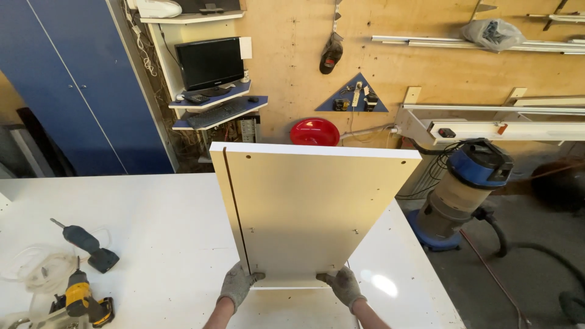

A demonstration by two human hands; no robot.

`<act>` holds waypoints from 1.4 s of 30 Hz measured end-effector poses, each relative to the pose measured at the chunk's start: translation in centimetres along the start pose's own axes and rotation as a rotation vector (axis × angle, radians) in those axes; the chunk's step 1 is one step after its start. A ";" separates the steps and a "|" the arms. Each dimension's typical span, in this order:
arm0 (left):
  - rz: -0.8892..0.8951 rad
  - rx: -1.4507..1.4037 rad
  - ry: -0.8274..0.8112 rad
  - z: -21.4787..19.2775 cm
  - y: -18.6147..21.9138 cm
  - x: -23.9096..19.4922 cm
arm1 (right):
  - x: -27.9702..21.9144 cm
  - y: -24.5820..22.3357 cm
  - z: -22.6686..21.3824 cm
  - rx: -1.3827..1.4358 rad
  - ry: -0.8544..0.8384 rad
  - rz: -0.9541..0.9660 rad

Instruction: The person puts on protective gloves and uses a cordless power drill to fasten screws into pre-drilled holes on white furniture panels.

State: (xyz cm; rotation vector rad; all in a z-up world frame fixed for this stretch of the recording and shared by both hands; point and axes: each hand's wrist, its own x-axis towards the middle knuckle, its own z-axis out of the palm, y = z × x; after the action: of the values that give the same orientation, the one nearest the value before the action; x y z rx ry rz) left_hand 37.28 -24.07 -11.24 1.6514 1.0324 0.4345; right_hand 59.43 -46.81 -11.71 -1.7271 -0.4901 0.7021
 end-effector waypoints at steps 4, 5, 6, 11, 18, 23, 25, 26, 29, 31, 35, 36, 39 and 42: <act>-0.072 0.025 -0.062 -1.6 1.7 -2.9 | -2.9 -2.4 -0.1 0.151 -0.056 0.074; 0.023 0.123 -0.088 -1.9 0.6 -2.6 | -4.6 -4.7 -0.1 -0.034 -0.014 0.150; 0.016 0.122 -0.088 -1.6 0.9 -3.5 | -5.7 -5.6 0.2 -0.037 -0.018 0.156; -0.277 -0.041 0.140 0.4 0.6 -6.1 | -8.4 -4.6 1.9 -0.068 0.263 0.184; -0.552 -0.210 0.099 0.6 0.2 -10.5 | -9.9 -1.5 2.4 -0.068 0.159 0.427; -0.655 -0.087 0.082 1.5 -5.0 -10.8 | -11.5 -0.6 3.6 0.059 0.119 0.608; -0.679 -0.060 0.061 1.5 -5.8 -10.5 | -11.5 -0.2 3.7 0.095 0.116 0.625; -0.697 -0.043 0.062 1.5 -6.2 -10.3 | -11.3 0.0 3.9 0.126 0.093 0.626; -0.735 -0.096 0.067 1.4 -6.1 -10.9 | -11.4 1.1 4.1 0.082 0.083 0.690; -0.735 -0.081 0.056 1.7 -7.4 -10.6 | -10.9 2.8 4.2 0.052 0.098 0.717; -0.751 -0.067 0.047 1.8 -9.5 -9.7 | -10.2 4.5 4.6 0.059 0.114 0.768; -0.752 -0.067 0.046 2.0 -10.9 -9.2 | -10.3 4.4 4.5 0.059 0.115 0.769; -0.740 -0.011 0.010 2.3 -12.9 -8.1 | -10.9 3.6 4.2 0.100 0.109 0.773; -0.800 -0.054 -0.011 1.5 -11.5 -8.3 | -12.3 3.7 3.5 0.306 0.081 0.759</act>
State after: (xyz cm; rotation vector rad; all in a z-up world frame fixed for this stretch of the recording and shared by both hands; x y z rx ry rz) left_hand 29.06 -31.28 -20.50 1.0650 1.5428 -0.0814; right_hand 47.89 -53.31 -13.37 -1.6201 0.3509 1.1623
